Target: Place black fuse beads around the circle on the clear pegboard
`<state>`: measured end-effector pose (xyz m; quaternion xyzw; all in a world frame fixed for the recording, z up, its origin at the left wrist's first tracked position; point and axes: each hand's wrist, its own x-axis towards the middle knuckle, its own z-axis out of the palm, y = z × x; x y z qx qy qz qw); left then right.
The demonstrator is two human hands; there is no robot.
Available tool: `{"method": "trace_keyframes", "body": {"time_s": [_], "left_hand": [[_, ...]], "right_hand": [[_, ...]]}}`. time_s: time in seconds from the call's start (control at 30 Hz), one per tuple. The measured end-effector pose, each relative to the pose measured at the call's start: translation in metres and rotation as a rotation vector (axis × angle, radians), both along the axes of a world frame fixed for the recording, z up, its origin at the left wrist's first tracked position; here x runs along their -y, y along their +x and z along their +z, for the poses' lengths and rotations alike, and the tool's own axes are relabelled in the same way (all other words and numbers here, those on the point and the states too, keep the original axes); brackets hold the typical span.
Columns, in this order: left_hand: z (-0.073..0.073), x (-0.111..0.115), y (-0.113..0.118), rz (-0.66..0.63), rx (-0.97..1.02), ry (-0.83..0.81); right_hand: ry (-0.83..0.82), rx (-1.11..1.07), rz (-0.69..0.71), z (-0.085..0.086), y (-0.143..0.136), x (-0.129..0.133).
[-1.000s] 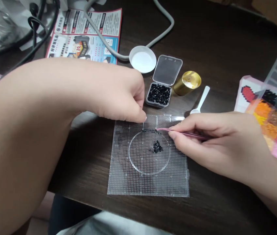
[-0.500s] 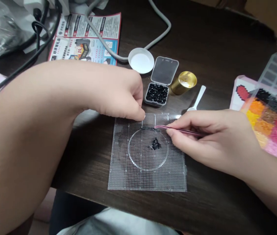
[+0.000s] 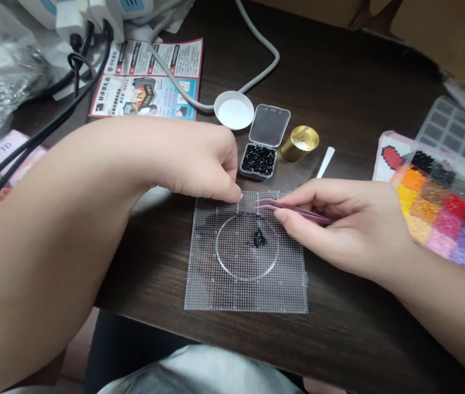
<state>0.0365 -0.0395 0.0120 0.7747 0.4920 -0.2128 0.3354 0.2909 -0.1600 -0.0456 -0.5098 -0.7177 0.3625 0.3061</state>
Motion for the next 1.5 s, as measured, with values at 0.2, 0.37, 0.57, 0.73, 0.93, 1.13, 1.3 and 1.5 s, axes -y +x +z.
{"method": "trace_keyframes", "body": {"time_s": [0.2, 0.37, 0.57, 0.73, 0.93, 1.13, 1.3, 1.5], "left_hand": [[0.003, 0.004, 0.003, -0.024, -0.012, 0.026], [0.005, 0.006, 0.005, -0.021, -0.066, 0.033], [0.007, 0.006, 0.004, -0.041, -0.078, 0.026], [0.007, 0.006, 0.006, -0.054, -0.089, 0.02], [0.009, 0.007, 0.007, -0.04, -0.068, 0.021], [0.002, 0.002, 0.0, -0.028, -0.005, -0.01], [-0.005, -0.008, -0.009, -0.041, 0.013, -0.081], [-0.008, -0.016, -0.013, -0.025, -0.028, -0.153]], "right_hand": [[0.048, -0.087, -0.06, -0.003, -0.002, -0.002], [0.057, -0.124, -0.112, 0.0, -0.003, -0.001], [0.086, -0.08, -0.083, 0.002, -0.001, 0.0], [0.164, -0.007, -0.041, 0.001, 0.002, 0.001], [0.153, 0.024, -0.014, 0.002, 0.002, 0.0], [0.164, 0.005, 0.075, 0.003, 0.007, -0.006], [0.176, -0.083, 0.327, 0.0, 0.015, -0.01], [0.168, -0.063, 0.399, 0.0, 0.02, -0.015]]}}
